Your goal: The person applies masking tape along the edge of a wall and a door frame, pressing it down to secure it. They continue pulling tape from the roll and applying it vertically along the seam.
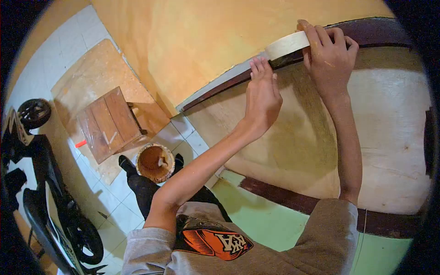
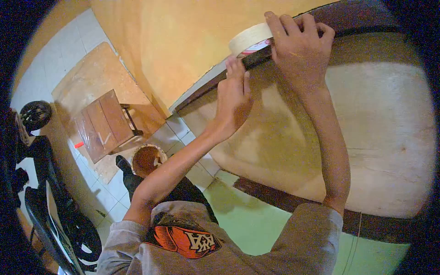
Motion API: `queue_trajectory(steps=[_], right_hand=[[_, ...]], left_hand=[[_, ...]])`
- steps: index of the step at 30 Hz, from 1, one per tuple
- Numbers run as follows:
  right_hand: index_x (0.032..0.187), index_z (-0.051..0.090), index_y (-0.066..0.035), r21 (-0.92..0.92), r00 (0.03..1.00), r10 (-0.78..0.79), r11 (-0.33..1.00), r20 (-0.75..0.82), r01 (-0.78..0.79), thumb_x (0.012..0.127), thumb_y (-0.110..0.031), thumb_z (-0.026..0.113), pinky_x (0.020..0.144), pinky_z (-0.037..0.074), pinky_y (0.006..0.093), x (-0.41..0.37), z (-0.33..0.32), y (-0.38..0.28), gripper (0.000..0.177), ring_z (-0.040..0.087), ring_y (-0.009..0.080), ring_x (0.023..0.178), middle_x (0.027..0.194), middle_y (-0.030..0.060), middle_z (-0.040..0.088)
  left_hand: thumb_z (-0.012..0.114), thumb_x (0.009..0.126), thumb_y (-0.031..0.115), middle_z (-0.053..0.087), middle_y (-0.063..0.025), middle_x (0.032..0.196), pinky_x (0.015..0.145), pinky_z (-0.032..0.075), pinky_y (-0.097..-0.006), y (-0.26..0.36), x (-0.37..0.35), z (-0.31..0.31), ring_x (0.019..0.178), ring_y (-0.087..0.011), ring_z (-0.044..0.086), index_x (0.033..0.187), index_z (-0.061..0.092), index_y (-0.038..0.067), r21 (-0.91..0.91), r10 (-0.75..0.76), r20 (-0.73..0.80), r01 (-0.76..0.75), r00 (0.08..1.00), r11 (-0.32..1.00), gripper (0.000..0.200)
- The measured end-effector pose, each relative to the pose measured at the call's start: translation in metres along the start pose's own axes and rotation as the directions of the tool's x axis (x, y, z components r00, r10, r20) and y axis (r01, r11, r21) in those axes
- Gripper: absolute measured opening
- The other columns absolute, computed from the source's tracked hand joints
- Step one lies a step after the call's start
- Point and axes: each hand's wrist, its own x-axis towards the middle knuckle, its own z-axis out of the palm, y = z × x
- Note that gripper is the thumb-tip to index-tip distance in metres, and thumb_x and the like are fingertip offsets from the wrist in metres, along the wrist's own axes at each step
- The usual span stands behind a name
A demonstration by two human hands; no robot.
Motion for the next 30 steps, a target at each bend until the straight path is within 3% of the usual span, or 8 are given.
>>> queue_trajectory(steps=[2,4,5,8,10,14,19,30], right_hand=[[0.129,0.062,-0.025,-0.004,0.999,0.043,0.999,0.024,-0.042,0.074,-0.022,0.076,0.088,0.043,0.0413,0.004,-0.004,0.009,0.057,0.059,0.0174,0.097,0.106,-0.0066,0.066],[0.134,0.059,-0.026,0.002,0.995,0.093,0.996,0.046,-0.093,0.074,-0.018,0.075,0.089,0.044,0.0389,0.007,-0.008,0.022,0.062,0.059,0.0174,0.100,0.110,-0.0065,0.067],[0.135,0.059,-0.026,-0.055,0.997,0.049,0.997,0.061,-0.046,0.076,-0.018,0.074,0.087,0.044,0.0374,0.006,-0.005,0.028,0.062,0.059,0.0173,0.099,0.111,-0.0066,0.067],[0.136,0.059,-0.026,-0.003,0.999,-0.002,1.000,0.038,0.002,0.078,-0.019,0.073,0.083,0.046,0.0346,0.001,0.015,0.038,0.060,0.060,0.0163,0.098,0.112,-0.0056,0.068],[0.133,0.061,-0.025,0.047,0.999,-0.019,0.999,-0.046,0.021,0.076,-0.025,0.073,0.082,0.046,0.0355,-0.004,0.036,0.047,0.058,0.061,0.0161,0.099,0.109,-0.0045,0.067],[0.130,0.063,-0.023,0.040,0.999,-0.025,0.999,-0.037,0.026,0.076,-0.028,0.071,0.081,0.047,0.0360,-0.003,0.035,0.050,0.055,0.061,0.0166,0.099,0.108,-0.0031,0.066],[0.134,0.062,-0.018,0.112,0.998,0.013,0.994,0.067,-0.020,0.082,-0.019,0.071,0.084,0.044,0.0364,-0.009,0.033,0.054,0.053,0.060,0.0188,0.105,0.113,0.0010,0.066],[0.122,0.061,-0.009,0.326,0.988,-0.017,0.945,0.153,-0.034,0.078,-0.006,0.073,0.085,0.046,0.0390,0.009,-0.003,0.047,0.046,0.064,0.0243,0.100,0.103,0.0082,0.069]], left_hand=[[0.043,0.099,0.006,0.028,-0.0442,0.147,0.119,0.027,-0.0493,-0.003,0.002,0.000,0.144,-0.0538,0.021,0.140,0.032,-0.023,0.035,0.011,0.027,-0.012,1.000,0.999,0.051],[0.049,0.100,0.016,0.048,-0.0384,0.131,0.092,0.051,-0.0519,-0.005,0.004,-0.001,0.105,-0.0523,0.060,0.135,0.049,-0.003,0.149,0.072,-0.104,-0.056,0.992,0.987,0.040],[0.049,0.100,0.016,0.048,-0.0384,0.131,0.092,0.051,-0.0519,-0.004,0.007,-0.007,0.105,-0.0523,0.060,0.135,0.049,-0.003,0.177,0.064,-0.110,-0.044,0.992,0.983,0.040],[0.053,0.100,0.021,0.061,-0.0327,0.118,0.087,0.054,-0.0479,0.008,-0.007,-0.064,0.096,-0.0487,0.065,0.134,0.055,0.003,0.076,-0.171,0.213,0.158,0.962,0.985,0.039],[0.056,0.099,0.021,0.071,-0.0241,0.103,0.081,0.056,-0.0409,0.017,-0.021,-0.093,0.091,-0.0376,0.071,0.122,0.064,0.002,0.008,0.002,0.362,-0.005,0.932,1.000,0.031],[0.061,0.096,0.011,0.075,-0.0140,0.087,0.072,0.056,-0.0316,0.102,-0.034,-0.228,0.079,-0.0196,0.073,0.101,0.072,-0.002,-0.250,-0.045,0.165,0.086,0.985,0.964,0.018],[0.058,0.098,0.009,0.071,-0.0106,0.089,0.075,0.055,-0.0314,0.210,-0.050,-0.399,0.082,-0.0181,0.069,0.099,0.069,-0.001,-0.160,0.435,-0.359,-0.513,0.826,0.843,0.015],[0.052,0.100,0.017,0.064,-0.0145,0.095,0.078,0.048,-0.0398,0.307,-0.048,-0.467,0.082,-0.0242,0.059,0.096,0.061,-0.003,-0.069,0.688,-0.452,-0.792,0.567,0.607,0.022]])
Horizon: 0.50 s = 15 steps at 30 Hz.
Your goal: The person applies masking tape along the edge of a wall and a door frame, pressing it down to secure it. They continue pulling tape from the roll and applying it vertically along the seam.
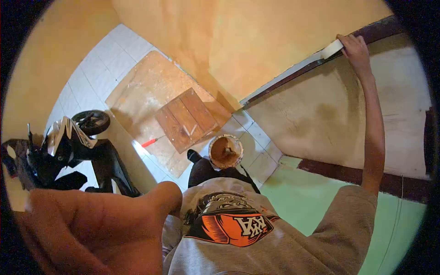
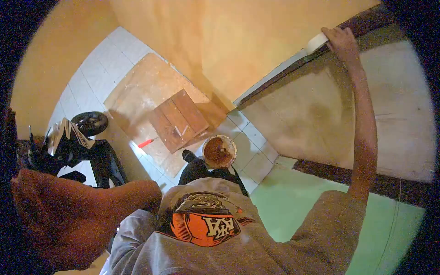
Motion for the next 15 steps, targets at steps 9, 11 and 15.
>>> queue_trajectory(steps=[9,11,15], right_hand=[[0.120,0.064,-0.011,0.002,0.974,0.219,0.976,-0.058,-0.219,0.077,-0.015,0.073,0.078,0.051,0.0442,-0.007,0.015,-0.017,0.045,0.067,0.0293,0.088,0.086,0.0100,0.070],[0.121,0.063,-0.010,0.043,0.967,0.252,0.967,-0.025,-0.251,0.076,-0.011,0.071,0.081,0.050,0.0435,-0.006,0.013,-0.018,0.045,0.066,0.0296,0.090,0.088,0.0110,0.069],[0.119,0.064,-0.009,0.139,0.957,0.278,0.954,-0.081,-0.265,0.076,-0.007,0.070,0.084,0.049,0.0419,-0.005,0.004,-0.030,0.043,0.063,0.0302,0.091,0.089,0.0127,0.068]], left_hand=[[0.047,0.102,0.024,0.057,-0.0178,0.100,0.080,0.043,-0.0466,0.038,-0.019,0.023,0.082,-0.0292,0.052,0.094,0.054,-0.004,0.023,-0.069,0.103,0.067,0.992,0.998,0.030],[0.048,0.103,0.028,0.052,-0.0115,0.089,0.069,0.041,-0.0381,0.037,-0.044,0.035,0.075,-0.0237,0.050,0.089,0.051,0.001,0.039,-0.151,0.185,0.146,0.971,0.988,0.031],[0.045,0.106,0.026,0.052,-0.0072,0.075,0.063,0.044,-0.0296,0.058,-0.075,0.033,0.069,-0.0196,0.052,0.091,0.053,0.002,0.275,-0.320,0.379,0.225,0.868,0.935,0.029]])
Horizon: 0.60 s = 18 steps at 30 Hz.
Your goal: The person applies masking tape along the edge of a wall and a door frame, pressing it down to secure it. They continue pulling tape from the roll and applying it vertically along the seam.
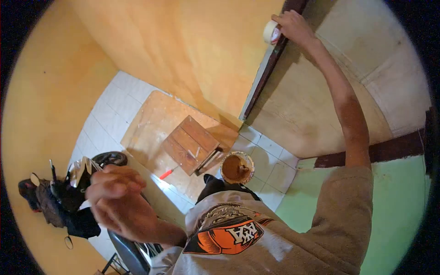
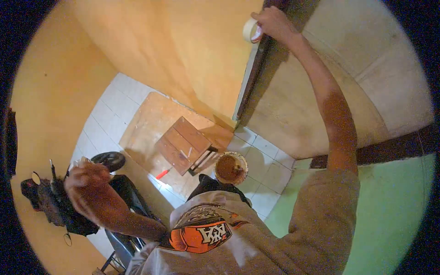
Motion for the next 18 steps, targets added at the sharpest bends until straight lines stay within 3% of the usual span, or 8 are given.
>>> queue_trajectory(steps=[1,3,4,6,7,9,15,18], right_hand=[[0.118,0.064,-0.008,0.016,0.999,0.003,1.000,-0.035,-0.002,0.076,-0.007,0.070,0.084,0.048,0.0416,-0.003,0.000,-0.002,0.042,0.063,0.0303,0.091,0.089,0.0130,0.068],[0.115,0.065,-0.006,0.025,0.997,-0.015,1.000,-0.071,0.016,0.078,-0.009,0.069,0.085,0.047,0.0406,-0.004,0.002,-0.002,0.037,0.063,0.0293,0.093,0.091,0.0130,0.068],[0.115,0.065,-0.006,0.028,0.996,-0.009,1.000,-0.088,0.012,0.078,-0.009,0.069,0.085,0.047,0.0406,-0.006,0.006,0.001,0.037,0.063,0.0293,0.093,0.091,0.0130,0.068],[0.116,0.067,-0.004,-0.022,0.987,-0.034,0.999,-0.154,0.031,0.081,-0.016,0.069,0.085,0.047,0.0389,-0.008,0.016,0.003,0.037,0.064,0.0256,0.092,0.091,0.0088,0.067],[0.116,0.067,-0.004,-0.019,0.986,-0.031,0.999,-0.162,0.028,0.081,-0.016,0.069,0.085,0.047,0.0389,-0.010,0.019,0.002,0.037,0.064,0.0256,0.092,0.091,0.0088,0.067],[0.110,0.067,-0.005,0.001,0.971,-0.043,0.999,-0.236,0.044,0.081,-0.014,0.067,0.086,0.046,0.0385,-0.011,0.021,0.004,0.030,0.062,0.0252,0.095,0.092,0.0095,0.065],[0.100,0.063,-0.008,0.001,0.960,-0.113,0.993,-0.257,0.117,0.080,-0.011,0.064,0.087,0.045,0.0384,-0.013,0.013,0.003,0.020,0.061,0.0244,0.097,0.093,0.0062,0.065],[0.103,0.063,-0.008,-0.055,0.951,-0.146,0.989,-0.272,0.136,0.081,-0.012,0.064,0.088,0.045,0.0386,-0.014,0.013,0.003,0.023,0.060,0.0232,0.099,0.095,0.0043,0.065]], left_hand=[[0.045,0.106,0.026,0.052,-0.0072,0.075,0.063,0.044,-0.0296,0.004,-0.013,-0.003,0.069,-0.0196,0.052,0.091,0.053,0.002,0.005,0.020,0.014,-0.020,1.000,1.000,0.029],[0.045,0.107,0.021,0.058,-0.0097,0.077,0.068,0.046,-0.0297,0.010,-0.042,-0.011,0.072,-0.0196,0.057,0.095,0.058,-0.001,0.092,-0.255,-0.021,0.256,0.967,0.962,0.028],[0.045,0.107,0.021,0.058,-0.0097,0.077,0.068,0.046,-0.0297,0.015,-0.055,-0.015,0.072,-0.0196,0.057,0.095,0.058,-0.001,0.102,-0.240,-0.020,0.241,0.971,0.965,0.028],[0.048,0.106,0.019,0.063,-0.0106,0.083,0.072,0.047,-0.0283,0.025,-0.080,-0.026,0.076,-0.0174,0.060,0.093,0.061,-0.002,0.264,-0.477,-0.048,0.472,0.877,0.841,0.028],[0.048,0.106,0.019,0.063,-0.0106,0.083,0.072,0.047,-0.0283,0.030,-0.090,-0.032,0.076,-0.0174,0.060,0.093,0.061,-0.002,0.270,-0.472,-0.049,0.466,0.880,0.842,0.028],[0.052,0.105,0.019,0.066,-0.0097,0.086,0.073,0.047,-0.0271,0.036,-0.110,-0.042,0.080,-0.0147,0.062,0.094,0.064,-0.003,0.334,-0.654,-0.089,0.641,0.751,0.691,0.028],[0.053,0.105,0.022,0.068,-0.0082,0.085,0.074,0.047,-0.0274,0.028,-0.135,-0.041,0.081,-0.0141,0.063,0.097,0.066,-0.003,0.323,-0.725,-0.107,0.714,0.680,0.622,0.029],[0.053,0.105,0.023,0.069,-0.0080,0.085,0.074,0.048,-0.0276,0.009,-0.121,-0.025,0.081,-0.0142,0.063,0.097,0.067,-0.003,0.340,-0.737,-0.084,0.715,0.670,0.611,0.031]])
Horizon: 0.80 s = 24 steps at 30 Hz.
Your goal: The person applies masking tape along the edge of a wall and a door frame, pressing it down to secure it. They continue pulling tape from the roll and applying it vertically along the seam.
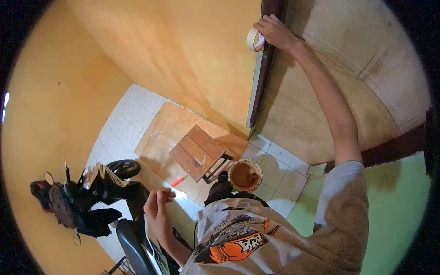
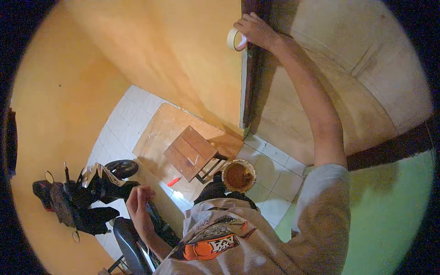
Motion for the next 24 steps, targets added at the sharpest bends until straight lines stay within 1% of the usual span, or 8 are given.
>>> queue_trajectory(steps=[7,9,15,18,19,21,23,24], right_hand=[[0.107,0.063,-0.005,0.047,0.996,0.042,0.998,0.080,-0.046,0.080,-0.003,0.063,0.087,0.048,0.0371,0.009,-0.012,0.004,0.026,0.058,0.0239,0.098,0.103,0.0050,0.065],[0.108,0.063,-0.003,0.043,0.997,0.000,0.999,0.073,-0.003,0.079,-0.003,0.063,0.084,0.055,0.0351,0.016,-0.015,0.008,0.029,0.058,0.0234,0.101,0.101,0.0046,0.064],[0.112,0.063,-0.003,0.000,0.992,0.045,0.999,0.117,-0.045,0.079,-0.006,0.063,0.071,0.061,0.0320,0.030,-0.043,0.009,0.033,0.059,0.0220,0.103,0.100,0.0030,0.062],[0.111,0.063,-0.004,-0.027,0.993,0.009,1.000,0.115,-0.006,0.079,-0.008,0.064,0.070,0.061,0.0310,0.035,-0.050,0.012,0.032,0.059,0.0204,0.102,0.101,0.0019,0.062],[0.111,0.063,-0.004,-0.044,0.993,0.022,0.999,0.118,-0.017,0.079,-0.008,0.064,0.070,0.061,0.0310,0.038,-0.053,0.013,0.032,0.059,0.0204,0.102,0.101,0.0019,0.062],[0.110,0.064,-0.004,-0.101,0.987,0.032,0.995,0.160,-0.016,0.078,-0.012,0.065,0.071,0.061,0.0293,0.043,-0.062,0.011,0.032,0.058,0.0199,0.101,0.100,0.0018,0.061],[0.110,0.064,-0.005,-0.112,0.989,0.014,0.994,0.147,0.002,0.078,-0.014,0.065,0.070,0.061,0.0288,0.047,-0.063,0.014,0.033,0.058,0.0197,0.101,0.100,0.0020,0.061],[0.110,0.064,-0.005,-0.105,0.992,-0.008,0.994,0.130,0.022,0.077,-0.015,0.066,0.070,0.061,0.0282,0.048,-0.061,0.014,0.034,0.058,0.0195,0.101,0.099,0.0022,0.060]], left_hand=[[0.053,0.105,0.020,0.071,-0.0075,0.088,0.078,0.050,-0.0278,-0.009,0.097,0.076,0.083,-0.0143,0.066,0.100,0.069,-0.003,-0.043,0.059,0.418,-0.045,0.907,0.998,0.029],[0.052,0.105,0.019,0.071,-0.0074,0.089,0.078,0.051,-0.0280,-0.015,0.115,0.101,0.084,-0.0140,0.066,0.102,0.069,-0.003,-0.032,0.047,0.483,-0.036,0.874,0.999,0.028],[0.054,0.105,0.020,0.071,-0.0080,0.094,0.078,0.051,-0.0288,-0.010,0.172,0.150,0.086,-0.0151,0.066,0.104,0.066,0.000,-0.119,0.177,0.751,-0.133,0.636,0.984,0.024],[0.055,0.104,0.019,0.070,-0.0065,0.093,0.076,0.051,-0.0281,-0.002,0.216,0.173,0.086,-0.0141,0.066,0.106,0.066,-0.001,-0.206,0.301,0.731,-0.223,0.613,0.953,0.023],[0.057,0.103,0.016,0.069,-0.0053,0.092,0.074,0.051,-0.0269,0.017,0.231,0.181,0.086,-0.0134,0.065,0.108,0.066,-0.001,-0.181,0.287,0.720,-0.229,0.632,0.956,0.020],[0.061,0.101,0.015,0.069,-0.0059,0.094,0.074,0.052,-0.0262,0.036,0.266,0.208,0.086,-0.0124,0.065,0.111,0.065,0.000,-0.335,0.471,0.620,-0.331,0.628,0.882,0.019],[0.066,0.097,0.016,0.069,-0.0071,0.098,0.074,0.053,-0.0261,0.082,0.284,0.235,0.087,-0.0127,0.066,0.116,0.063,0.000,-0.313,0.480,0.580,-0.364,0.658,0.877,0.024],[0.069,0.096,0.016,0.069,-0.0080,0.100,0.072,0.054,-0.0273,0.098,0.293,0.252,0.087,-0.0137,0.066,0.118,0.062,0.000,-0.345,0.562,0.544,-0.445,0.623,0.827,0.028]])
